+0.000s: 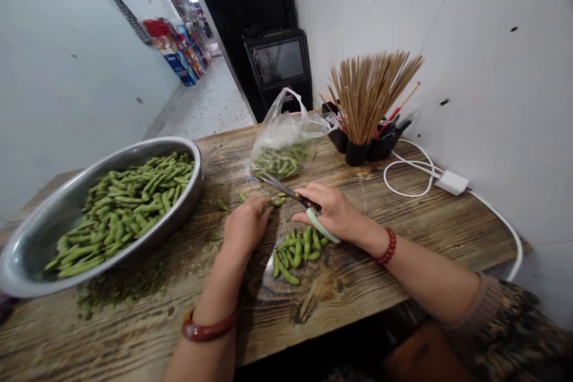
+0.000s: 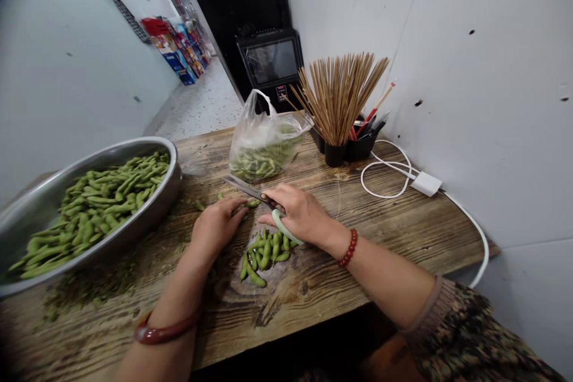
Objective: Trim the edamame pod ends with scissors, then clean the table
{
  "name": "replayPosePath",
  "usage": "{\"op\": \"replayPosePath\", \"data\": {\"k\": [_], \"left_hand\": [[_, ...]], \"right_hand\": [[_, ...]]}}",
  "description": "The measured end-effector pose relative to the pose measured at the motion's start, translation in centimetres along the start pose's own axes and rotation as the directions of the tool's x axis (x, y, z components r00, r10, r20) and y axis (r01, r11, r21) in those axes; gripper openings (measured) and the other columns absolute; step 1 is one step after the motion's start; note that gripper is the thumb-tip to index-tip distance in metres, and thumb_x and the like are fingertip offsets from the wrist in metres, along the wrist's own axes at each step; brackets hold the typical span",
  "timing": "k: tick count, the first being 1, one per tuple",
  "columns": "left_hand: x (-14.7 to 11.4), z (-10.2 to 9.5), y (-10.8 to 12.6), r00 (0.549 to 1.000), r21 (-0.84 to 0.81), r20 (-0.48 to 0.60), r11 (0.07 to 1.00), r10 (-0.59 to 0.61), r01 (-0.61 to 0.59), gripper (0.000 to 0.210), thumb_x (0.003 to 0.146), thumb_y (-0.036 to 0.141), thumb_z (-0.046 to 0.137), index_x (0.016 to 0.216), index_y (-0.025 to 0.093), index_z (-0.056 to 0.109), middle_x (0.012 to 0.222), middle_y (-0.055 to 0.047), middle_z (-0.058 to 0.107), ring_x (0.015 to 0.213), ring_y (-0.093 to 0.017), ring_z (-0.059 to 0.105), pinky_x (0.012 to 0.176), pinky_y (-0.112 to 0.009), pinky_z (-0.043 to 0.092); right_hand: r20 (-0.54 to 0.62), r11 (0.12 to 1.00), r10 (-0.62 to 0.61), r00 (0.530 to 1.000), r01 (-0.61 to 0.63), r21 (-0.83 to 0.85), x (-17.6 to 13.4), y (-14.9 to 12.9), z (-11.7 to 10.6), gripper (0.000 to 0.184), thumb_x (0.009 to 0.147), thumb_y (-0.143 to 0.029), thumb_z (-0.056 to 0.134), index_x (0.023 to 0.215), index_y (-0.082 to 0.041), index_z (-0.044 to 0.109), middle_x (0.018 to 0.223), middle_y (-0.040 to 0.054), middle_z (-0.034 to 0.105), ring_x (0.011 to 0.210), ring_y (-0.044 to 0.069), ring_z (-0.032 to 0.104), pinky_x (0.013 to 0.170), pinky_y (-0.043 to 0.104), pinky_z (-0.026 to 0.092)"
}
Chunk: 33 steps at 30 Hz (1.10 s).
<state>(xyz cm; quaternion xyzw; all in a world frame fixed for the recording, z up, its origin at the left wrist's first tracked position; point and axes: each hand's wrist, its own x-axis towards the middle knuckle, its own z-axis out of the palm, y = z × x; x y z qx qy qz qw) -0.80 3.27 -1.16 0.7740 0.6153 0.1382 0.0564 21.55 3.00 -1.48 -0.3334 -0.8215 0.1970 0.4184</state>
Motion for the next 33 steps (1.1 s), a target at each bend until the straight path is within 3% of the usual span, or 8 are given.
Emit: {"op": "replayPosePath", "data": {"k": [4, 8, 10, 13, 16, 18, 22, 33], "left_hand": [[0.0, 0.1, 0.2, 0.999, 0.066, 0.034, 0.998, 0.015, -0.017, 0.023, 0.087, 0.028, 0.049, 0.098, 0.023, 0.069, 0.104, -0.008, 0.07, 0.088, -0.025, 0.065, 0.074, -0.033, 0.046], [0.3, -0.1, 0.1, 0.991, -0.282, -0.132, 0.959, -0.034, -0.005, 0.012, 0.079, 0.026, 0.06, 0.085, 0.02, 0.068, 0.092, -0.006, 0.07, 0.087, -0.021, 0.064, 0.08, -0.031, 0.045], [0.3, -0.5, 0.3, 0.976, -0.527, -0.156, 0.849, -0.15, 0.046, 0.011, 0.075, 0.028, 0.066, 0.081, 0.019, 0.066, 0.082, -0.003, 0.068, 0.077, -0.018, 0.062, 0.073, -0.027, 0.045], [-0.1, -1.3, 1.2, 0.952, -0.811, 0.026, 0.55, -0.305, 0.198, 0.019, 0.071, 0.033, 0.071, 0.081, 0.02, 0.061, 0.058, 0.005, 0.055, 0.048, -0.009, 0.046, 0.047, -0.02, 0.033], [-0.5, -2.0, 2.1, 0.941, -0.929, 0.177, 0.267, -0.29, 0.257, 0.025, 0.069, 0.031, 0.075, 0.083, 0.019, 0.058, 0.05, 0.008, 0.045, 0.04, -0.005, 0.035, 0.042, -0.017, 0.022], [-0.6, -2.2, 2.6, 0.949, -0.952, 0.193, 0.187, -0.251, 0.243, 0.026, 0.068, 0.027, 0.075, 0.088, 0.017, 0.061, 0.059, 0.005, 0.053, 0.042, -0.004, 0.036, 0.042, -0.017, 0.023], [-0.7, -2.5, 3.1, 0.959, -0.962, 0.193, 0.153, -0.208, 0.227, 0.028, 0.069, 0.025, 0.073, 0.093, 0.014, 0.064, 0.077, -0.001, 0.062, 0.044, -0.002, 0.038, 0.042, -0.017, 0.026], [-0.7, -2.3, 3.3, 0.969, -0.977, 0.145, 0.129, -0.2, 0.173, 0.022, 0.071, 0.029, 0.073, 0.081, 0.016, 0.059, 0.071, 0.001, 0.062, 0.044, -0.003, 0.039, 0.043, -0.017, 0.03]], "right_hand": [[0.03, 1.0, 0.008, 1.0, -0.009, 0.013, 0.0, -0.2, -0.1, 0.038, 0.081, -0.033, 0.07, 0.113, -0.015, 0.059, 0.094, 0.0075, 0.063, 0.082, 0.018, 0.059, 0.075, 0.03, 0.048], [0.002, 1.0, 0.007, 1.0, -0.007, 0.019, 0.1, 0.0, 0.0, 0.04, 0.079, -0.034, 0.071, 0.113, -0.016, 0.06, 0.093, 0.0072, 0.063, 0.081, 0.018, 0.059, 0.074, 0.03, 0.048], [-0.028, 1.0, 0.01, 1.0, -0.009, 0.02, 0.1, 0.2, 0.1, 0.039, 0.079, -0.033, 0.071, 0.113, -0.016, 0.06, 0.092, 0.007, 0.063, 0.081, 0.018, 0.059, 0.073, 0.03, 0.048], [-0.072, 1.0, 0.021, 0.997, -0.019, 0.019, 0.2, 0.6, 0.2, 0.04, 0.079, -0.033, 0.072, 0.113, -0.015, 0.061, 0.093, 0.0075, 0.063, 0.084, 0.019, 0.06, 0.075, 0.03, 0.048], [-0.09, 0.999, 0.026, 0.996, -0.024, 0.03, 0.2, 0.7, 0.2, 0.041, 0.078, -0.034, 0.072, 0.113, -0.015, 0.061, 0.094, 0.007, 0.063, 0.083, 0.019, 0.061, 0.074, 0.03, 0.049], [-0.081, 0.999, 0.034, 0.996, -0.031, 0.036, 0.1, 0.7, 0.2, 0.042, 0.079, -0.034, 0.072, 0.114, -0.016, 0.06, 0.094, 0.0067, 0.063, 0.084, 0.019, 0.061, 0.075, 0.03, 0.049], [-0.049, 0.999, 0.046, 0.998, -0.044, 0.028, 0.0, 0.5, 0.3, 0.041, 0.079, -0.033, 0.071, 0.116, -0.017, 0.06, 0.098, 0.0081, 0.064, 0.089, 0.02, 0.061, 0.078, 0.032, 0.049], [0.067, 1.0, 0.012, 0.998, -0.01, -0.028, 0.0, -0.2, -0.1, 0.055, 0.076, -0.033, 0.074, 0.125, -0.019, 0.054, 0.098, 0.0071, 0.059, 0.08, 0.017, 0.056, 0.07, 0.03, 0.049]]}}
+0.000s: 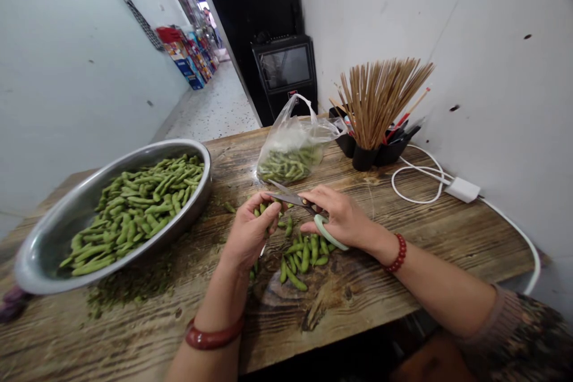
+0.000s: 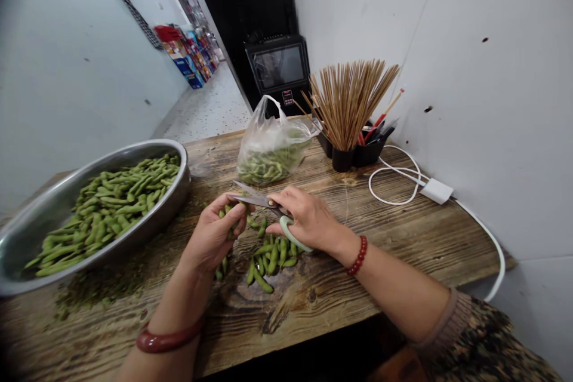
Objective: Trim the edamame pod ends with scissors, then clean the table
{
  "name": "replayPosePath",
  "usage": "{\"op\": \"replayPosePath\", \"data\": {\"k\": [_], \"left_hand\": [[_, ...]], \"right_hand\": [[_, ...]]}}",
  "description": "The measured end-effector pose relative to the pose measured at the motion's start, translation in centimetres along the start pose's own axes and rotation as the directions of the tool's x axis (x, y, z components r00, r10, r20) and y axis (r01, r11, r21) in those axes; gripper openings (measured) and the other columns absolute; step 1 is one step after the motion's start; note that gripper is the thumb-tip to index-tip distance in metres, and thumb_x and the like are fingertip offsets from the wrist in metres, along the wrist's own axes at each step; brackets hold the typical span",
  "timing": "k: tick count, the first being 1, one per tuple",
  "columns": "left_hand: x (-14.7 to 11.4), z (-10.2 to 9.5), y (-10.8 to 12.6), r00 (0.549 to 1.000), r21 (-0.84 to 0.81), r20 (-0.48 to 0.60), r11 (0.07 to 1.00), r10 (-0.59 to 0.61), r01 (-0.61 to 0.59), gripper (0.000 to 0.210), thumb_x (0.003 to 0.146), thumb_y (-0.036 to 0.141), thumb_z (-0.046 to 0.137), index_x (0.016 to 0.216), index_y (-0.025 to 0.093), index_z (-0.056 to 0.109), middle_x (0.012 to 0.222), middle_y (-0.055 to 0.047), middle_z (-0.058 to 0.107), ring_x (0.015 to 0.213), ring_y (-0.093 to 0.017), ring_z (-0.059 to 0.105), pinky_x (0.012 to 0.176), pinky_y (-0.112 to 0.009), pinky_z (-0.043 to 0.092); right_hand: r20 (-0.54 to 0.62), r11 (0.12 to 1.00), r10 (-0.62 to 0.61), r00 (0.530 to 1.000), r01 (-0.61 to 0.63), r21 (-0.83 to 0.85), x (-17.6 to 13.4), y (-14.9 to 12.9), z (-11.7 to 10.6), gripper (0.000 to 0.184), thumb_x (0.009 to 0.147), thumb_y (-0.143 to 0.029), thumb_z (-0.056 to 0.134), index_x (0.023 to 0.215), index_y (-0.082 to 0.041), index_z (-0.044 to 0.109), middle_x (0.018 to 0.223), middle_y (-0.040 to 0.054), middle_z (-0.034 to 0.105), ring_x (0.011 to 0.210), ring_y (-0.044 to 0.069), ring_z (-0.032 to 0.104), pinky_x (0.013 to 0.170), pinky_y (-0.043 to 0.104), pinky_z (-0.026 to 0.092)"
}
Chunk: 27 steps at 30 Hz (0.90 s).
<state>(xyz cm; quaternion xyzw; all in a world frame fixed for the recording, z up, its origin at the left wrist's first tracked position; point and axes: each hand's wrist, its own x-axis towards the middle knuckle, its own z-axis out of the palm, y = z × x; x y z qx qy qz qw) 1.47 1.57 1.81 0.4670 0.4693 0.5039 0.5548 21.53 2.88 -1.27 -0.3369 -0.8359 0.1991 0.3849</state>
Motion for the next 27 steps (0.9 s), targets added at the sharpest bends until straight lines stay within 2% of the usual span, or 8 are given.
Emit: {"op": "replayPosePath", "data": {"k": [5, 12, 16, 21, 27], "left_hand": [[0.1, 0.0, -0.6, 0.999, 0.013, -0.037, 1.0, -0.005, 0.006, 0.032, 0.066, 0.031, 0.078, 0.092, 0.017, 0.065, 0.06, 0.005, 0.056, 0.044, -0.004, 0.039, 0.042, -0.016, 0.031], [0.2, 0.0, -0.9, 0.998, 0.061, -0.033, 0.997, 0.052, -0.05, 0.028, 0.069, 0.036, 0.076, 0.087, 0.017, 0.067, 0.064, 0.002, 0.059, 0.046, -0.005, 0.04, 0.042, -0.017, 0.032], [0.2, -0.1, -1.0, 0.998, 0.075, -0.03, 0.995, 0.063, -0.06, 0.026, 0.068, 0.035, 0.076, 0.085, 0.017, 0.069, 0.059, 0.003, 0.055, 0.047, -0.006, 0.04, 0.042, -0.017, 0.033], [0.2, -0.3, -1.3, 0.997, 0.128, -0.012, 0.989, 0.072, -0.07, 0.021, 0.071, 0.033, 0.074, 0.084, 0.018, 0.069, 0.067, 0.001, 0.059, 0.048, -0.006, 0.041, 0.043, -0.018, 0.034], [0.3, -0.2, -1.4, 0.996, 0.152, -0.028, 0.985, 0.089, -0.084, 0.019, 0.071, 0.032, 0.074, 0.082, 0.017, 0.069, 0.065, 0.002, 0.057, 0.047, -0.006, 0.041, 0.043, -0.019, 0.036]], "right_hand": [[0.024, 1.0, -0.007, 1.0, 0.007, -0.012, 0.0, -0.3, -0.2, 0.056, 0.076, -0.031, 0.075, 0.127, -0.02, 0.053, 0.099, 0.0068, 0.058, 0.085, 0.019, 0.056, 0.074, 0.031, 0.048], [0.035, 0.999, -0.016, 0.999, 0.018, -0.031, 0.0, -0.2, -0.2, 0.055, 0.078, -0.033, 0.073, 0.127, -0.021, 0.052, 0.102, 0.0074, 0.059, 0.088, 0.02, 0.058, 0.077, 0.032, 0.049], [0.037, 0.999, -0.028, 0.999, 0.029, -0.02, 0.0, -0.2, -0.2, 0.054, 0.078, -0.034, 0.073, 0.126, -0.021, 0.052, 0.102, 0.0079, 0.059, 0.09, 0.021, 0.058, 0.078, 0.033, 0.049], [0.047, 1.0, -0.027, 0.999, 0.027, -0.005, -0.1, -0.2, -0.2, 0.054, 0.077, -0.039, 0.072, 0.124, -0.02, 0.054, 0.1, 0.0078, 0.058, 0.087, 0.02, 0.057, 0.075, 0.033, 0.049], [0.048, 1.0, -0.023, 0.999, 0.023, -0.003, 0.0, -0.4, -0.2, 0.053, 0.077, -0.038, 0.073, 0.124, -0.02, 0.054, 0.099, 0.0072, 0.057, 0.086, 0.02, 0.056, 0.076, 0.033, 0.049]]}}
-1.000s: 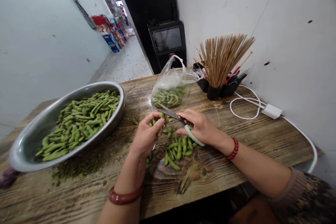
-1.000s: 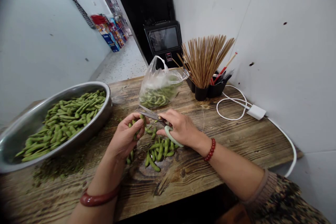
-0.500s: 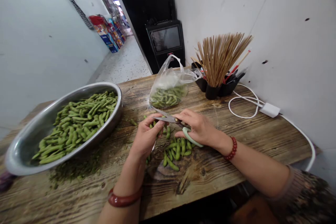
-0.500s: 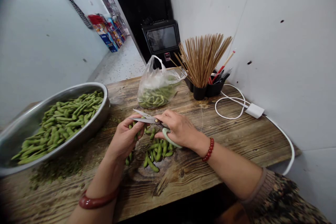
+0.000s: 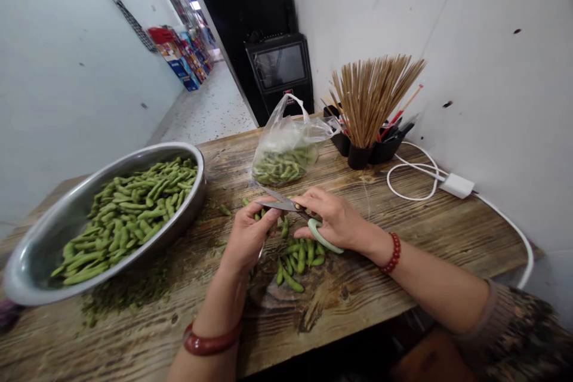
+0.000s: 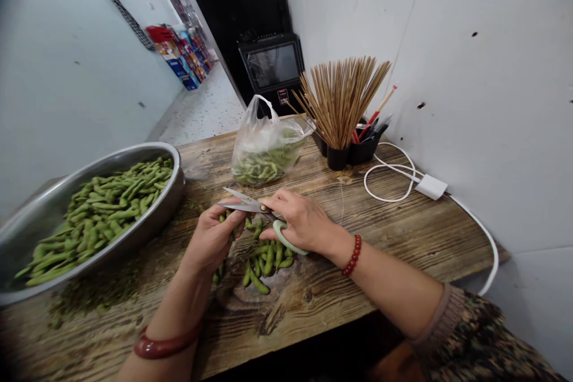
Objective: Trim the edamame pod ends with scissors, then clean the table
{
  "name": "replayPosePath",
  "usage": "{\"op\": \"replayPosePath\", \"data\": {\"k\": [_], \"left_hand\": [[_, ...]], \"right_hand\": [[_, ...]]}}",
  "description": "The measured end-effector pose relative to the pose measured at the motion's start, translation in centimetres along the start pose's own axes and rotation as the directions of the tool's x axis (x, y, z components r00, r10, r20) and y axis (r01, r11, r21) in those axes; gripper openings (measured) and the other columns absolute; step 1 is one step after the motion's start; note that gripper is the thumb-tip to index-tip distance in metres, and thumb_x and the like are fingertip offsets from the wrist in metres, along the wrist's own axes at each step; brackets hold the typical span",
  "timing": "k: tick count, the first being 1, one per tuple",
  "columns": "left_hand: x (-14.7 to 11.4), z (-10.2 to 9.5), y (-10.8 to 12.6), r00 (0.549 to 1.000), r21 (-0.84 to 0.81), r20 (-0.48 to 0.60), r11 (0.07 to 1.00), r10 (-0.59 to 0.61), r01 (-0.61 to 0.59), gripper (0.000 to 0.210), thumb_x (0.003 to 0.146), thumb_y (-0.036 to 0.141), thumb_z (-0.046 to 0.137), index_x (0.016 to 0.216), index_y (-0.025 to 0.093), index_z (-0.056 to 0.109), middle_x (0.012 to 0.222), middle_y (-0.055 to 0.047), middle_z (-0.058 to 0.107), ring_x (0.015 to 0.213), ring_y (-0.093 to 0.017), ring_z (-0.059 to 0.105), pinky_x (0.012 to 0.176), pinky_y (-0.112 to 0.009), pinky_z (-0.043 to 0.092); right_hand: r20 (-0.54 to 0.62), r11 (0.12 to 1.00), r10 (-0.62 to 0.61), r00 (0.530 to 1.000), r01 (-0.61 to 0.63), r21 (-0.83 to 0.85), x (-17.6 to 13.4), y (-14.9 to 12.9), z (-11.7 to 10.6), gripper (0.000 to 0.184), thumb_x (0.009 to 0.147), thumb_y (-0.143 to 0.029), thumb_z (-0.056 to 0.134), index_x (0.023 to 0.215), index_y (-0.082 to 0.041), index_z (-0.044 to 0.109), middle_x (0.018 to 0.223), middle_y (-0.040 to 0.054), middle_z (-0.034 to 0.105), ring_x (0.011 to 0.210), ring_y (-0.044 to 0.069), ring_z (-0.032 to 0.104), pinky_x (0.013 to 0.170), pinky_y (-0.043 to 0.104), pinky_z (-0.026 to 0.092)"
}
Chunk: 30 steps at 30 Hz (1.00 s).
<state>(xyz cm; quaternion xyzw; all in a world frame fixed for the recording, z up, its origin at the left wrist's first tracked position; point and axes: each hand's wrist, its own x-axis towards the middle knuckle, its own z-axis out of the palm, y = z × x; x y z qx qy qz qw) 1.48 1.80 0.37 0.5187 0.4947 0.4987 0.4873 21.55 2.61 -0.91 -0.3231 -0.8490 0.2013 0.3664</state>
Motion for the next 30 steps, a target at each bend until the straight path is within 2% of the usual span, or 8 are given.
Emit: {"op": "replayPosePath", "data": {"k": [7, 13, 20, 25, 28, 30], "left_hand": [[0.0, 0.1, 0.0, 1.0, -0.037, 0.008, 0.999, 0.01, -0.009, 0.017, 0.071, 0.03, 0.075, 0.081, 0.017, 0.069, 0.065, 0.002, 0.054, 0.049, -0.006, 0.042, 0.043, -0.018, 0.036], [0.0, 0.1, 0.1, 0.999, -0.004, 0.01, 0.999, 0.034, -0.034, 0.015, 0.071, 0.03, 0.074, 0.078, 0.017, 0.07, 0.073, 0.0, 0.056, 0.054, -0.008, 0.043, 0.044, -0.018, 0.036], [-0.1, 0.2, 0.5, 1.0, 0.063, 0.014, 0.998, 0.011, -0.012, 0.015, 0.072, 0.031, 0.072, 0.078, 0.017, 0.07, 0.063, 0.002, 0.054, 0.05, -0.007, 0.04, 0.044, -0.019, 0.034], [0.1, 0.2, 0.6, 0.998, -0.109, -0.031, 0.993, -0.047, 0.043, 0.019, 0.067, 0.028, 0.075, 0.079, 0.016, 0.066, 0.061, 0.004, 0.054, 0.046, -0.005, 0.04, 0.042, -0.018, 0.031], [0.3, 0.0, 0.8, 0.993, -0.244, -0.023, 0.964, -0.114, 0.105, 0.022, 0.069, 0.029, 0.075, 0.082, 0.018, 0.061, 0.052, 0.007, 0.047, 0.042, -0.005, 0.037, 0.04, -0.016, 0.025], [0.3, -0.2, 0.9, 0.992, -0.299, -0.005, 0.946, -0.13, 0.122, 0.022, 0.07, 0.028, 0.074, 0.081, 0.018, 0.058, 0.05, 0.007, 0.045, 0.041, -0.005, 0.036, 0.04, -0.016, 0.022]], "right_hand": [[-0.004, 1.0, 0.015, 1.0, -0.016, -0.017, 0.0, 0.0, 0.0, 0.055, 0.076, -0.04, 0.073, 0.123, -0.019, 0.054, 0.099, 0.0075, 0.057, 0.085, 0.02, 0.056, 0.075, 0.032, 0.048], [-0.007, 1.0, 0.021, 1.0, -0.021, -0.009, 0.0, 0.2, 0.2, 0.049, 0.077, -0.034, 0.074, 0.12, -0.02, 0.056, 0.098, 0.0072, 0.058, 0.087, 0.019, 0.058, 0.077, 0.032, 0.049], [-0.003, 0.999, 0.029, 1.0, -0.029, -0.014, -0.1, 0.2, 0.2, 0.041, 0.08, -0.034, 0.071, 0.116, -0.02, 0.059, 0.089, 0.0044, 0.059, 0.076, 0.016, 0.056, 0.068, 0.026, 0.046], [-0.067, 0.996, 0.079, 0.995, -0.076, 0.045, 0.1, 1.1, 0.6, 0.039, 0.079, -0.037, 0.071, 0.112, -0.018, 0.062, 0.084, 0.0035, 0.058, 0.076, 0.016, 0.056, 0.069, 0.027, 0.045], [-0.142, 0.993, 0.097, 0.985, -0.087, 0.077, 0.1, 1.7, 0.8, 0.048, 0.077, -0.04, 0.073, 0.116, -0.017, 0.06, 0.092, 0.0059, 0.06, 0.082, 0.018, 0.057, 0.074, 0.03, 0.047], [-0.146, 0.993, 0.094, 0.985, -0.081, 0.089, 0.1, 1.6, 0.8, 0.054, 0.075, -0.042, 0.074, 0.12, -0.016, 0.058, 0.095, 0.0068, 0.059, 0.082, 0.018, 0.056, 0.075, 0.031, 0.048]]}}
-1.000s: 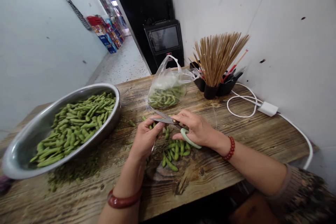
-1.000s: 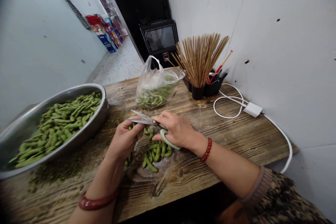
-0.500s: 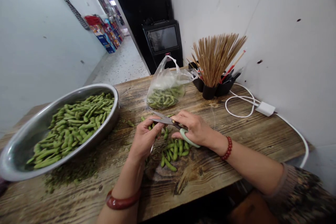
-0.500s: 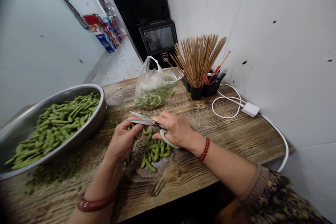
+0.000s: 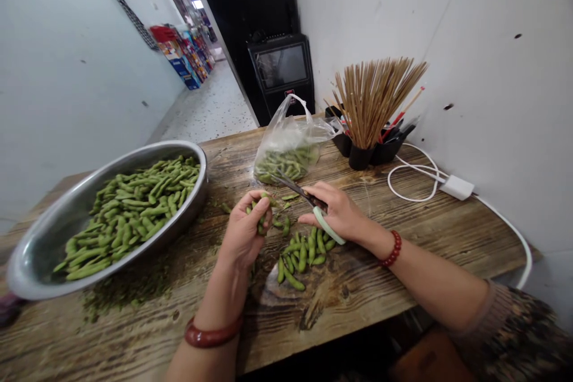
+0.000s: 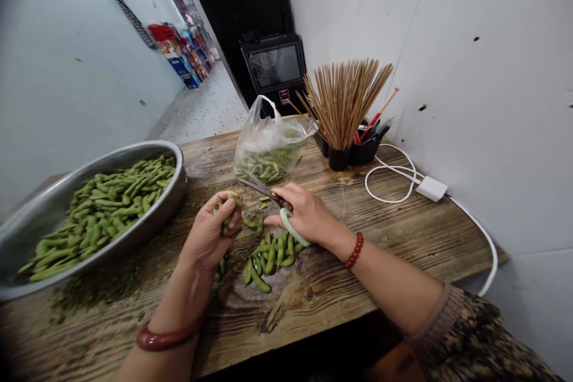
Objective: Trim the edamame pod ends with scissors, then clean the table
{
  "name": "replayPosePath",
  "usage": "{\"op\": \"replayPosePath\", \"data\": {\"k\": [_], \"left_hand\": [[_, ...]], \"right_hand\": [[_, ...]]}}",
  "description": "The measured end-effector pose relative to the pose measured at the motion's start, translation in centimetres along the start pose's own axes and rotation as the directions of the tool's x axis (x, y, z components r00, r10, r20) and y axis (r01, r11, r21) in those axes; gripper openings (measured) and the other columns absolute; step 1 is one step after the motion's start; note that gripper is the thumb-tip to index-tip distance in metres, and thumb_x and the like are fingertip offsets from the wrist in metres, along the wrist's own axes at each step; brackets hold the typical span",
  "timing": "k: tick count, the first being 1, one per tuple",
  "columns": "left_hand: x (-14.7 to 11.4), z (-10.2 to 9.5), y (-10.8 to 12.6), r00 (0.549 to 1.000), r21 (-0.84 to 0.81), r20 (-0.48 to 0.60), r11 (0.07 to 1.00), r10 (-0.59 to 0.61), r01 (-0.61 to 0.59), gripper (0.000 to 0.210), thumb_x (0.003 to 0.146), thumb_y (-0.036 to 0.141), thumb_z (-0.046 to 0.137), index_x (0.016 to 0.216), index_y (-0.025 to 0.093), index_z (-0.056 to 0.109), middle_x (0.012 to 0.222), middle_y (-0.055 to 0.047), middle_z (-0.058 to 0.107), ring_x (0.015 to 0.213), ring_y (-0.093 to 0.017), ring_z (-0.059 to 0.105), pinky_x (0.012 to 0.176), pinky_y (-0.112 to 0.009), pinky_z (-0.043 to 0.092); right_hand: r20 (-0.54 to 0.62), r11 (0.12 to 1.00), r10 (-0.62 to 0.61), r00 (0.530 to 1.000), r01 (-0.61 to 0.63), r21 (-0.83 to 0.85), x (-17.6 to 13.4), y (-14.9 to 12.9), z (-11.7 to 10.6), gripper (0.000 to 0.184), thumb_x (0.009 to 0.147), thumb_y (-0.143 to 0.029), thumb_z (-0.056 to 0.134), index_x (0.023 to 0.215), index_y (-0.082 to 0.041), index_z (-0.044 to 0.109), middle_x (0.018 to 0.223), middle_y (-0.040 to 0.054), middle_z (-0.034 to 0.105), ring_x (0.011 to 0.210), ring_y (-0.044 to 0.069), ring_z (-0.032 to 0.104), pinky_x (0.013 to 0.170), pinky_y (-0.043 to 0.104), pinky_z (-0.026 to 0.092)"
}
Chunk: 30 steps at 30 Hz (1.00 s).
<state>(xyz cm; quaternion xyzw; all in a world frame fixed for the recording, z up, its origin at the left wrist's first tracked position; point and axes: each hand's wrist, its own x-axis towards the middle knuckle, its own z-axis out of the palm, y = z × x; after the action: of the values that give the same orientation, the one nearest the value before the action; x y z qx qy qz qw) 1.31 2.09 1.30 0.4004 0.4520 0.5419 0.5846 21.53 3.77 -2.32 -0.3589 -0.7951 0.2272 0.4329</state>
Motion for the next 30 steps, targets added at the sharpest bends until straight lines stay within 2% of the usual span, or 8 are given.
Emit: {"op": "replayPosePath", "data": {"k": [5, 12, 20, 30], "left_hand": [[0.1, -0.2, 0.0, 0.999, -0.058, 0.033, 0.998, 0.0, 0.002, 0.022, 0.072, 0.025, 0.072, 0.085, 0.019, 0.055, 0.05, 0.007, 0.046, 0.041, -0.005, 0.035, 0.039, -0.016, 0.021], [-0.1, 0.2, -0.2, 0.999, -0.094, 0.04, 0.996, 0.001, 0.003, 0.024, 0.072, 0.023, 0.072, 0.087, 0.018, 0.054, 0.05, 0.008, 0.046, 0.04, -0.004, 0.035, 0.039, -0.015, 0.022], [-0.2, 0.5, -0.7, 0.995, -0.092, 0.097, 0.995, -0.022, 0.031, 0.022, 0.072, 0.022, 0.073, 0.08, 0.016, 0.053, 0.075, -0.001, 0.066, 0.041, -0.002, 0.041, 0.041, -0.014, 0.027], [-0.3, 0.6, -0.8, 0.995, -0.113, 0.101, 0.993, -0.02, 0.031, 0.02, 0.072, 0.02, 0.072, 0.08, 0.017, 0.054, 0.073, 0.0, 0.066, 0.041, -0.003, 0.042, 0.041, -0.014, 0.028]], "right_hand": [[0.075, 0.999, -0.045, 0.996, 0.044, 0.019, -0.2, -0.9, -0.1, 0.06, 0.075, -0.043, 0.074, 0.124, -0.015, 0.053, 0.098, 0.0076, 0.057, 0.081, 0.018, 0.055, 0.074, 0.031, 0.049], [0.132, 0.999, -0.035, 0.991, 0.036, -0.007, -0.2, -1.0, 0.0, 0.062, 0.074, -0.044, 0.075, 0.125, -0.016, 0.052, 0.102, 0.0088, 0.057, 0.083, 0.019, 0.055, 0.076, 0.033, 0.049], [0.109, 0.998, -0.065, 0.992, 0.062, 0.03, -0.3, -0.6, 0.3, 0.06, 0.077, -0.046, 0.071, 0.124, -0.015, 0.051, 0.097, 0.0073, 0.055, 0.077, 0.017, 0.053, 0.071, 0.032, 0.049], [0.118, 0.998, -0.041, 0.992, 0.035, 0.048, -0.3, -0.8, 0.3, 0.059, 0.075, -0.046, 0.072, 0.122, -0.016, 0.053, 0.095, 0.0063, 0.055, 0.076, 0.016, 0.053, 0.07, 0.031, 0.048]]}}
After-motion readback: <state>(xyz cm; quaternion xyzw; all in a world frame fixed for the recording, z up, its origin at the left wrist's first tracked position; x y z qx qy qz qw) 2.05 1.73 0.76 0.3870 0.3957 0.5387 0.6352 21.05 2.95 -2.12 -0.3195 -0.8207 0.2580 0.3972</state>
